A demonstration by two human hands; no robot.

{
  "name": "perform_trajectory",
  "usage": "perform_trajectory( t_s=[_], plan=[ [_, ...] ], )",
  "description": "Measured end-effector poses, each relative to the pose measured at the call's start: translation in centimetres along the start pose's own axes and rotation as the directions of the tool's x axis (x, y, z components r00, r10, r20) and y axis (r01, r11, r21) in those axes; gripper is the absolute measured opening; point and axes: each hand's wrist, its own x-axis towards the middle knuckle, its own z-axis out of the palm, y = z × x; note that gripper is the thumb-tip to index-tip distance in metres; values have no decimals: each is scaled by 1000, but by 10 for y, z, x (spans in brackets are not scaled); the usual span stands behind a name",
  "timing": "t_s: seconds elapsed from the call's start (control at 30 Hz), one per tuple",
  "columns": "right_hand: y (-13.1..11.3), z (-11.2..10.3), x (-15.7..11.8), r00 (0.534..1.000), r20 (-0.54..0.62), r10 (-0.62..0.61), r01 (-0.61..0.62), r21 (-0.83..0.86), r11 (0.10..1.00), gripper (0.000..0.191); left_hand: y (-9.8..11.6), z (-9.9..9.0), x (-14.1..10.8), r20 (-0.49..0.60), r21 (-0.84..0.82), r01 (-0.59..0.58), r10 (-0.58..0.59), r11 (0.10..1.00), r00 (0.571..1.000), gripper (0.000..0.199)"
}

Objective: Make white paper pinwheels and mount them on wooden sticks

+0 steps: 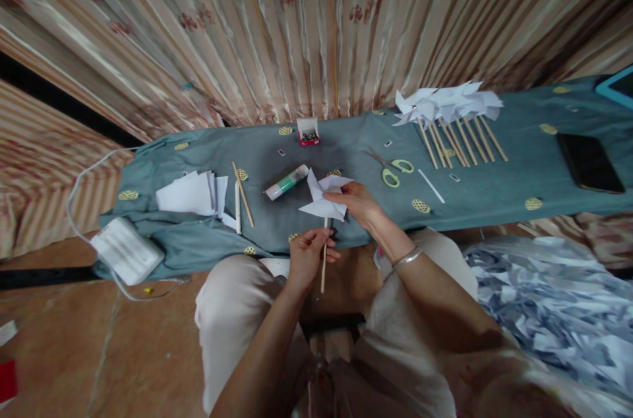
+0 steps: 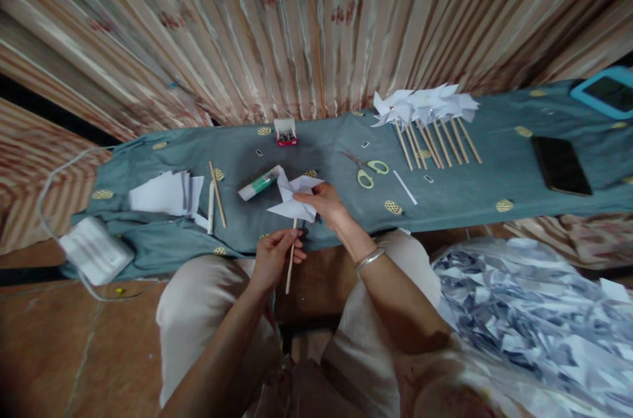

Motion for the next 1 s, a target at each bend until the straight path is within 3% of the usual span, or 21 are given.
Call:
perform_trajectory(
  t_s=[0.27, 0.6, 0.7, 0.87, 1.0],
  plan=[
    [-8, -3, 18, 992, -114, -56, 50, -58, 997, 24, 29, -5, 22, 53, 172, -43, 34, 984, 998, 43],
    [-18, -2, 36, 999, -43, 4, 4, 184, 983, 24, 48, -21, 65, 127, 385, -205, 169, 900, 977, 30],
    [-22, -2, 36, 999, -37, 16, -8, 200, 980, 25, 51, -25, 75, 153, 437, -299, 257, 848, 954, 21],
    [-26, -1, 33, 998, -40, 42, -32, 221, 975, 26, 61, -28, 77, 214, 527, -481, 439, 701, 873, 15],
    [-28, -1, 30, 999, -41, 25, -14, 253, 967, 25, 73, -25, 73, 164, 544, -447, 433, 710, 886, 30]
  ],
)
